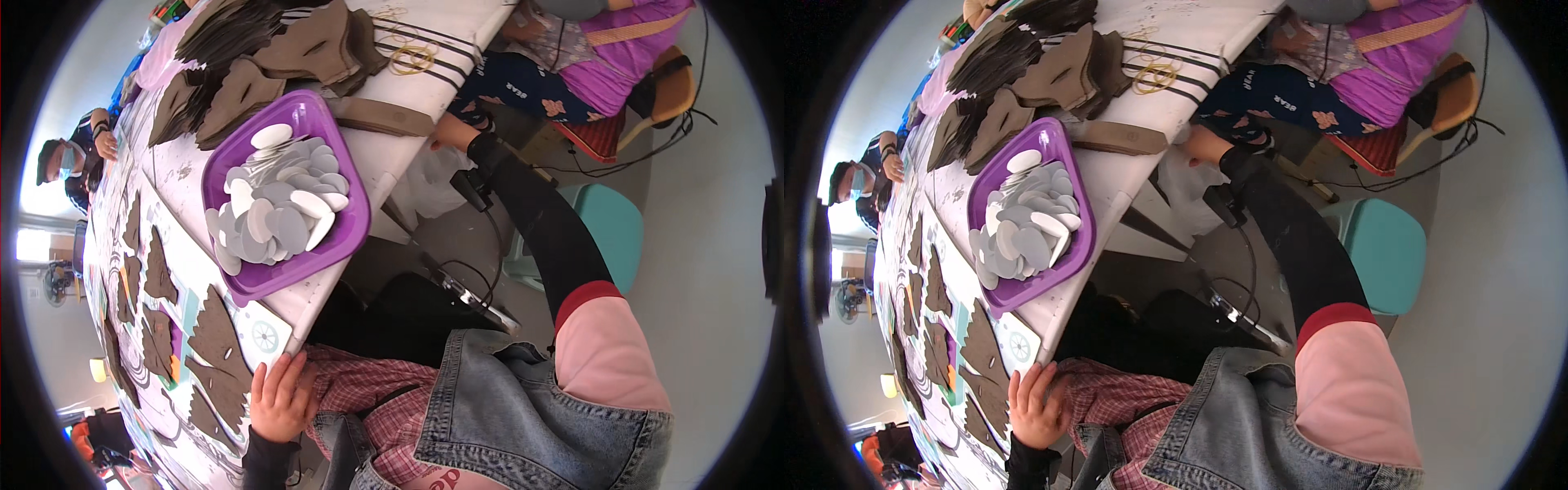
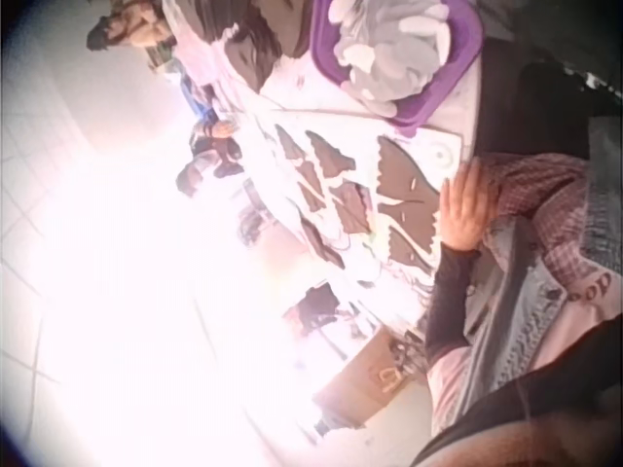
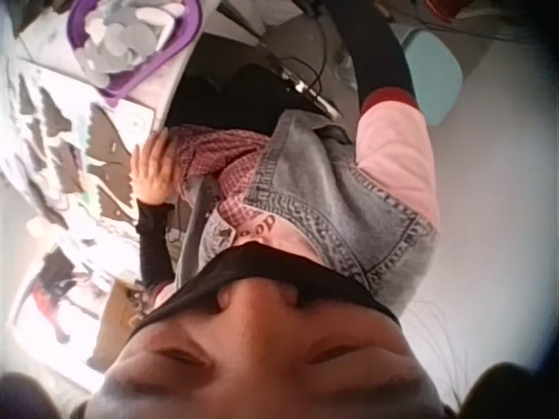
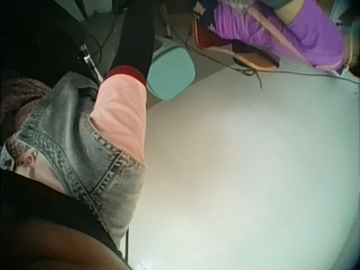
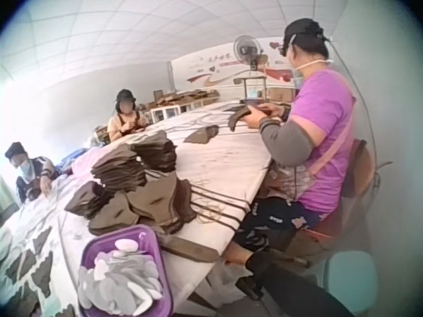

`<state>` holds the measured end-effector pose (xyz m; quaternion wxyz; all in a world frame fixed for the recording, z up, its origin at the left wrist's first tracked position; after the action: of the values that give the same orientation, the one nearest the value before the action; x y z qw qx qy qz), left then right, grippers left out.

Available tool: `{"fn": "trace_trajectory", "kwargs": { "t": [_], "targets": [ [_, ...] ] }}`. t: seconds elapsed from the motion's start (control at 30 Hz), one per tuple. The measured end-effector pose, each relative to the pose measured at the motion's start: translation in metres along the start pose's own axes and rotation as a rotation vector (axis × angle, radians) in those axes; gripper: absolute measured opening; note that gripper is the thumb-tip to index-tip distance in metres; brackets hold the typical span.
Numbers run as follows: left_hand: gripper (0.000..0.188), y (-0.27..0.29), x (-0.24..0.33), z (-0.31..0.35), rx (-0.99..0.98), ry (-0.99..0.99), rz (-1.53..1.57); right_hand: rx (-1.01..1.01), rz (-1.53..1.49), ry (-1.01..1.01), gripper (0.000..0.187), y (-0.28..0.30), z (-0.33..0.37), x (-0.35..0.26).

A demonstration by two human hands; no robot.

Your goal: Sorting and arranging brown cutout shoe components on a table in a workshop.

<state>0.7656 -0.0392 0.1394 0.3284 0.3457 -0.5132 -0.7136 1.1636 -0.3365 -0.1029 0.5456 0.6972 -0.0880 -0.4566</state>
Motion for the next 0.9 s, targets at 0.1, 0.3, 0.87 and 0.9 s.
{"fn": "trace_trajectory", "kwargs": {
  "t": [0.1,0.3,0.87,0.9],
  "targets": [
    [0.034,-0.001,-0.006,0.007,-0.081,0.05,-0.029,0.043,-0.571,-0.084,0.038,0.026,-0.014,-0.062],
    [0.035,0.0,-0.008,-0.004,-0.112,-0.002,0.008,-0.027,-0.428,-0.08,0.038,-0.015,0.015,-0.043],
    [0.035,-0.002,-0.012,-0.008,-0.086,-0.142,0.249,-0.064,0.019,0.009,0.04,-0.072,0.082,0.102],
    [0.035,0.0,-0.017,-0.006,-0.076,-0.074,0.243,-0.067,0.05,0.052,0.04,-0.063,0.042,0.072]
  ]
}}
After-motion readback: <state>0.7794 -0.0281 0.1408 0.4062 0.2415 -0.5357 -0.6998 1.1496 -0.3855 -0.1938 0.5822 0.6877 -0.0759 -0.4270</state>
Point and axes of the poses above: each hand's wrist, its own z-axis away from the middle knuckle, its own y-axis out of the back of the hand, x = y × z, the point moved 6 cm from there along -z, towards the middle knuckle, and after that the axes turned 14 degrees about -x, right-handed, at the moved point
